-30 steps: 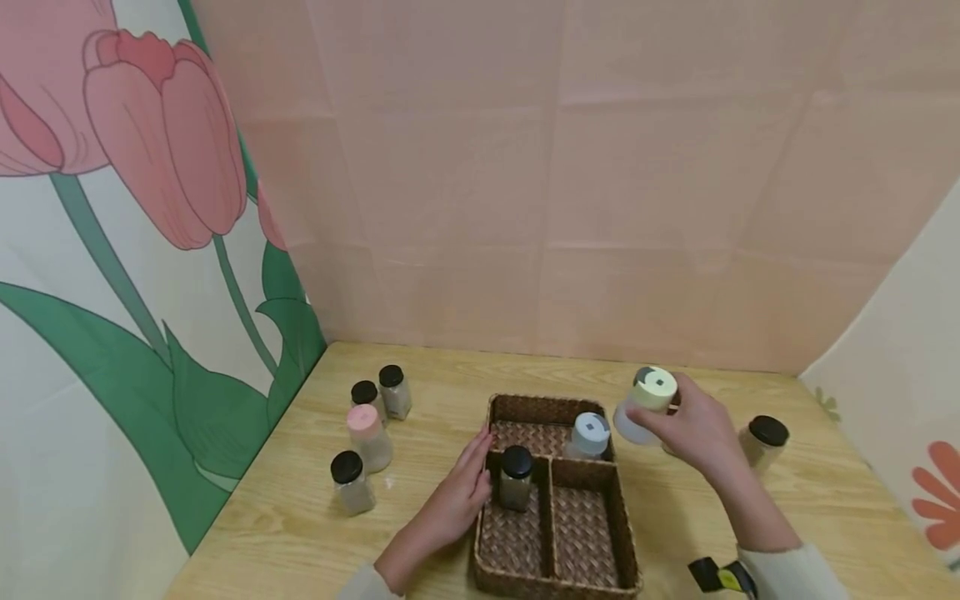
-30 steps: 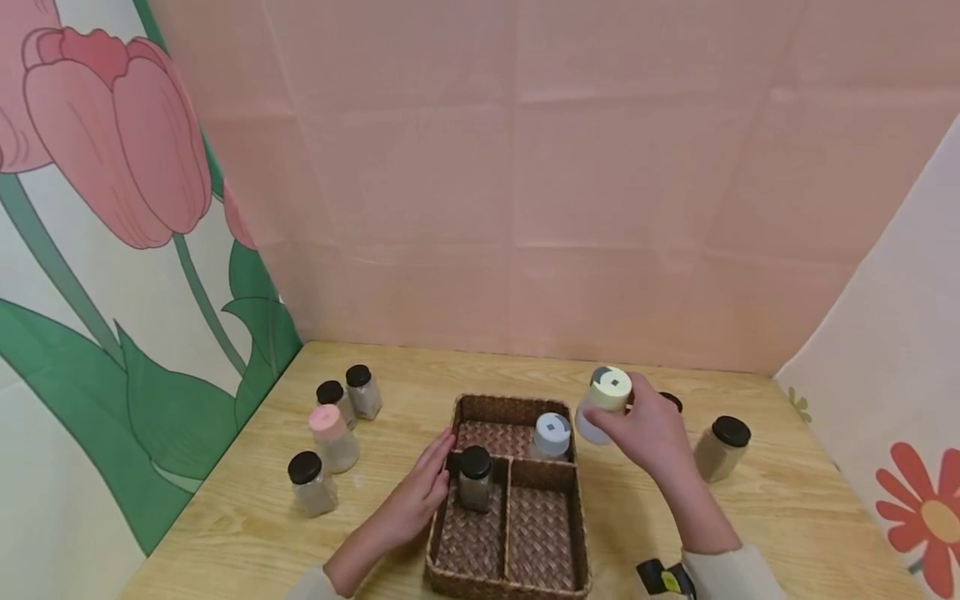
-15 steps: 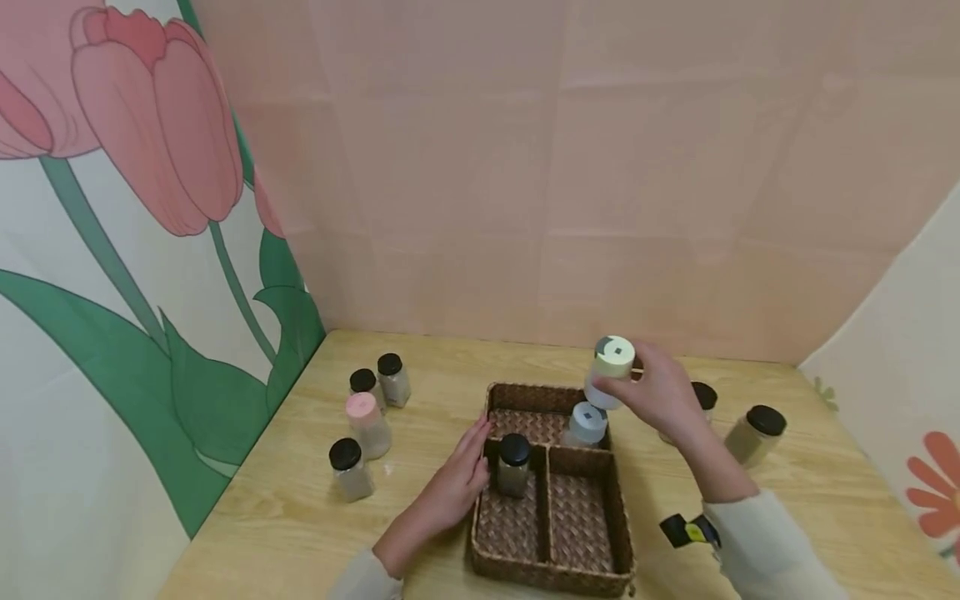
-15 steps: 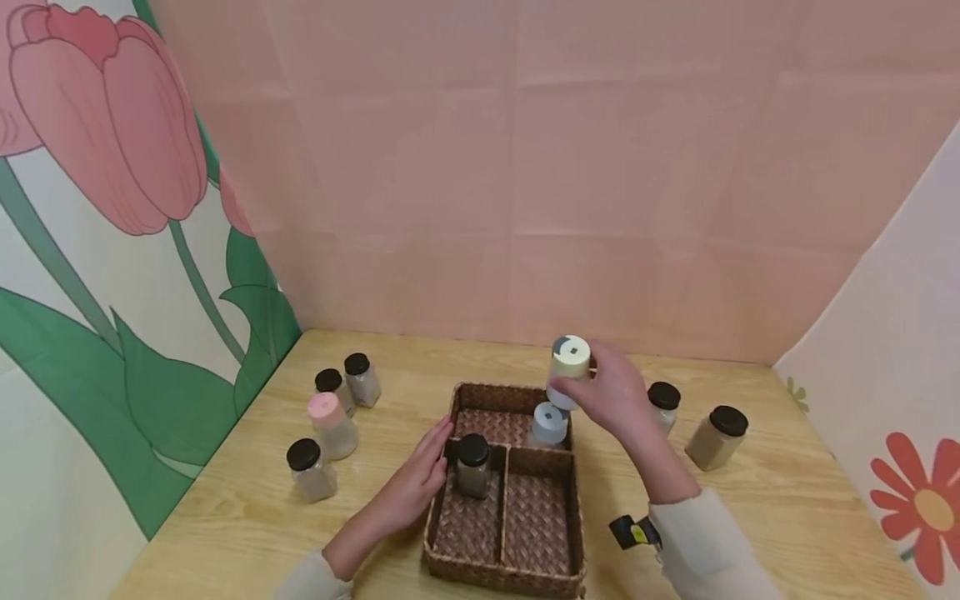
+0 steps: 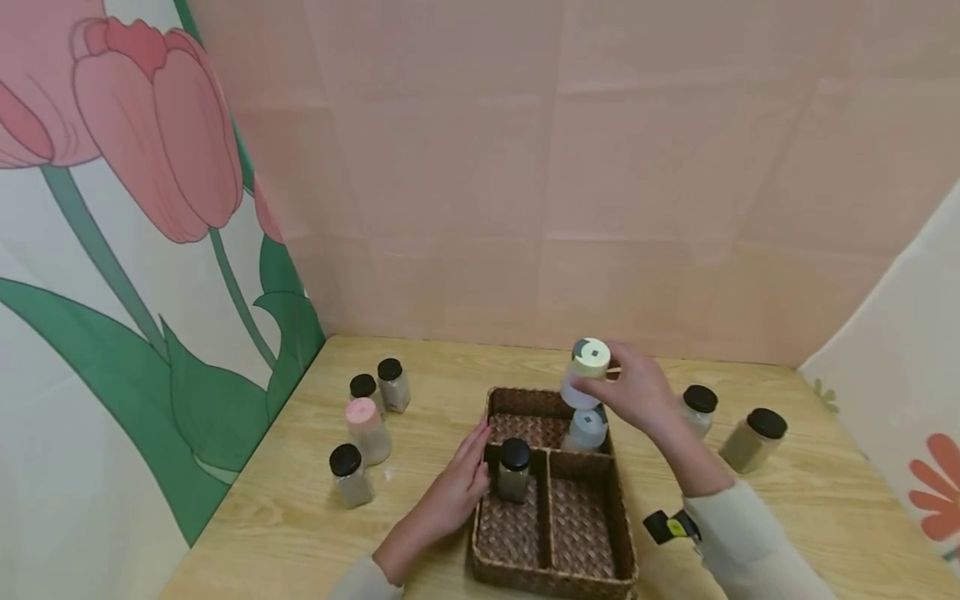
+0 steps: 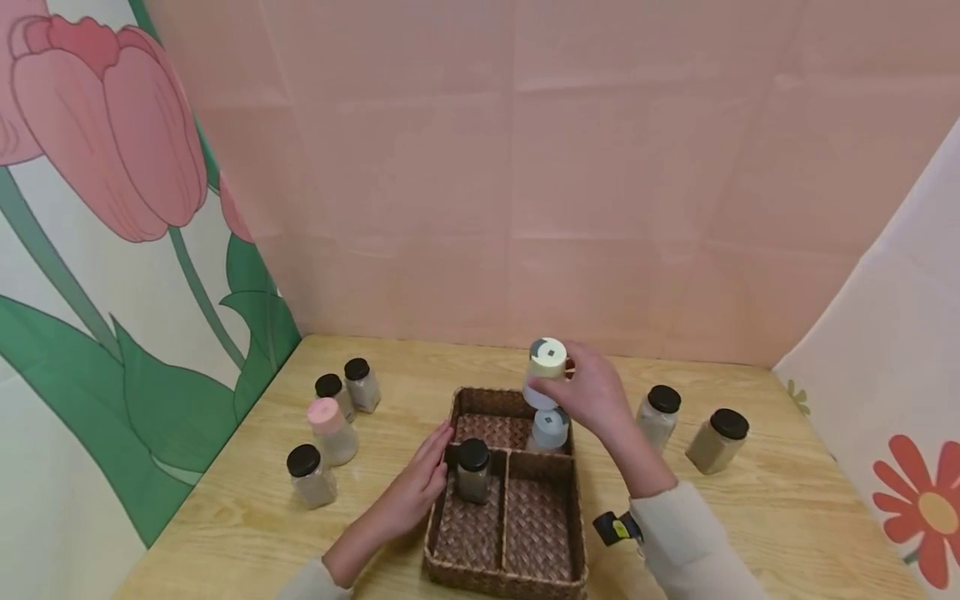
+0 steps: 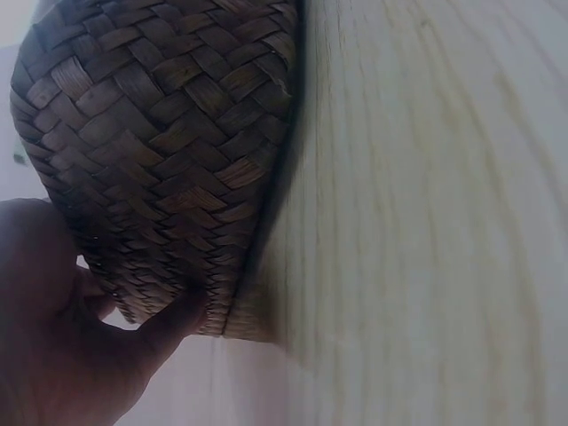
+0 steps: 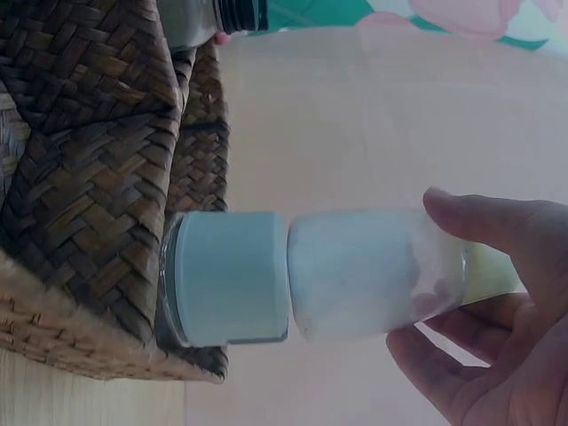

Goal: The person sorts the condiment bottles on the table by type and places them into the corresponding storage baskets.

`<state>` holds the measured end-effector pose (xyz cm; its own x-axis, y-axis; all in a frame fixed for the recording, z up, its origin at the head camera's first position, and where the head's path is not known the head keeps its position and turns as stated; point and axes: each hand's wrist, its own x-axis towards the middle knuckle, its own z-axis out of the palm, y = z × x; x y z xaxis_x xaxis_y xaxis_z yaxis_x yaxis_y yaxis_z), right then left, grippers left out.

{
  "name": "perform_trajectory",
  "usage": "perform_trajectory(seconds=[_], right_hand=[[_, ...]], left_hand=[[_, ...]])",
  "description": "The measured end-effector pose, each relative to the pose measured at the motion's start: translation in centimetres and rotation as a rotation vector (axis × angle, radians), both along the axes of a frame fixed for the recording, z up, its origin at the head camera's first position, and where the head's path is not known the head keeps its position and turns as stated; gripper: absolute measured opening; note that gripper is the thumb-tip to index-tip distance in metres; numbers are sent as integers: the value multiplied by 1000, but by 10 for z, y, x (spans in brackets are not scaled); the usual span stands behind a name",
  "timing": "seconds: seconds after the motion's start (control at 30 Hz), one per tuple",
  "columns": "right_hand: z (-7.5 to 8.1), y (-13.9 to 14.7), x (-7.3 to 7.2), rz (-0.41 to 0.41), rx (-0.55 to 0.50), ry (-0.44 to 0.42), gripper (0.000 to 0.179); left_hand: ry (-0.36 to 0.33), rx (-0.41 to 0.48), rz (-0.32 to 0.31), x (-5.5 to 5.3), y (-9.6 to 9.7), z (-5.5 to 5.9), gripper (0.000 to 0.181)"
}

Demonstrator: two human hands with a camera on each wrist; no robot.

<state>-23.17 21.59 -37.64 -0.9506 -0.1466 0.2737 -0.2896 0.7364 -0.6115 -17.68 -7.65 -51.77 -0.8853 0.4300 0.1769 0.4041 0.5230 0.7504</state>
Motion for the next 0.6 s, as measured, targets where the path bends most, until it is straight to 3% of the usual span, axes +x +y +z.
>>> perform_trajectory(seconds=[0.3, 0.6], right_hand=[[-1, -15, -6, 53, -25, -9, 51], [-8, -19, -6, 55, 3, -52, 48]], left_hand=[[0, 4, 2, -1, -1, -1, 57], [4, -4, -3, 1, 0, 1, 58]])
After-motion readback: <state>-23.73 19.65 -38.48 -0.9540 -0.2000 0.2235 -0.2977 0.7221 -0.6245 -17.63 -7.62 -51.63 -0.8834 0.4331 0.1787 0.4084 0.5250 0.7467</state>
